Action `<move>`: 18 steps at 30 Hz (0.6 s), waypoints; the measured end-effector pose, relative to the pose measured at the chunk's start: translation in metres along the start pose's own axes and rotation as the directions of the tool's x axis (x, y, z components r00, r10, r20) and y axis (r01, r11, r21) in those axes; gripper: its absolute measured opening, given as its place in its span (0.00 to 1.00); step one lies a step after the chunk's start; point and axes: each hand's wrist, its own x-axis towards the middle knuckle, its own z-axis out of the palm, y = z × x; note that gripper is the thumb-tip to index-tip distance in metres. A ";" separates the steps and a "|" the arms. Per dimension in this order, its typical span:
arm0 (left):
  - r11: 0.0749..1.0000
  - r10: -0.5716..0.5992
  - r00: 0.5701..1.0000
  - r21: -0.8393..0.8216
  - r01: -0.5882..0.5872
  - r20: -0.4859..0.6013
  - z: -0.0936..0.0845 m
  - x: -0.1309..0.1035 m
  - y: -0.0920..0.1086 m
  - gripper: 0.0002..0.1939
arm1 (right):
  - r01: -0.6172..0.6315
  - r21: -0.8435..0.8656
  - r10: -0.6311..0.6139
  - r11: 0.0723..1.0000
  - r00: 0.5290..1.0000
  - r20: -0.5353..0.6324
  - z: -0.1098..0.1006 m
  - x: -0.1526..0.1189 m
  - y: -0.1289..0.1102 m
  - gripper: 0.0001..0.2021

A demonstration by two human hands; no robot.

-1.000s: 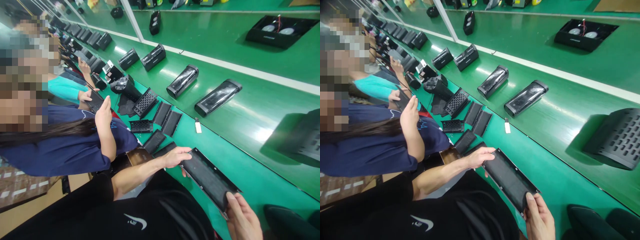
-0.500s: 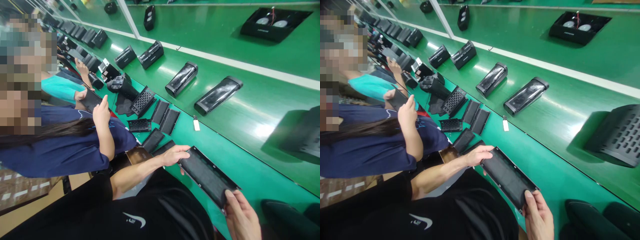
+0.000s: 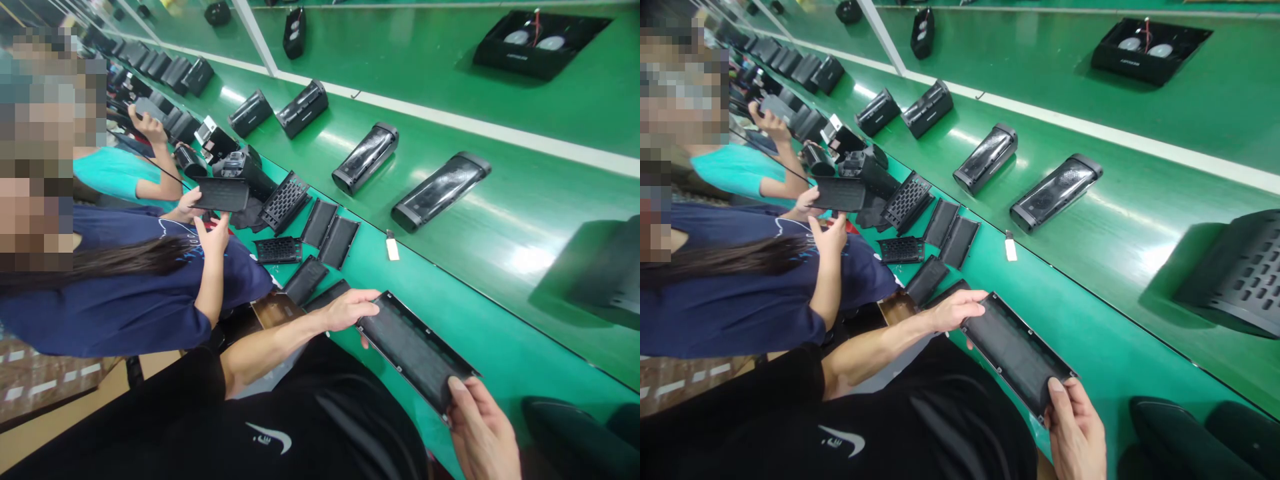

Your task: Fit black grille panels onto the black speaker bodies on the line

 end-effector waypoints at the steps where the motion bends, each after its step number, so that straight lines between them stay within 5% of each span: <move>1: 1.000 -0.004 1.000 0.000 0.004 -0.001 0.000 0.000 0.001 0.13 | -0.001 -0.003 0.001 1.000 1.000 -0.003 0.000 0.000 0.000 0.26; 18: 0.998 0.022 0.998 -0.068 -0.019 0.053 -0.004 0.003 -0.006 0.17 | -0.010 0.109 0.012 0.994 1.000 -0.016 0.000 -0.001 -0.003 0.24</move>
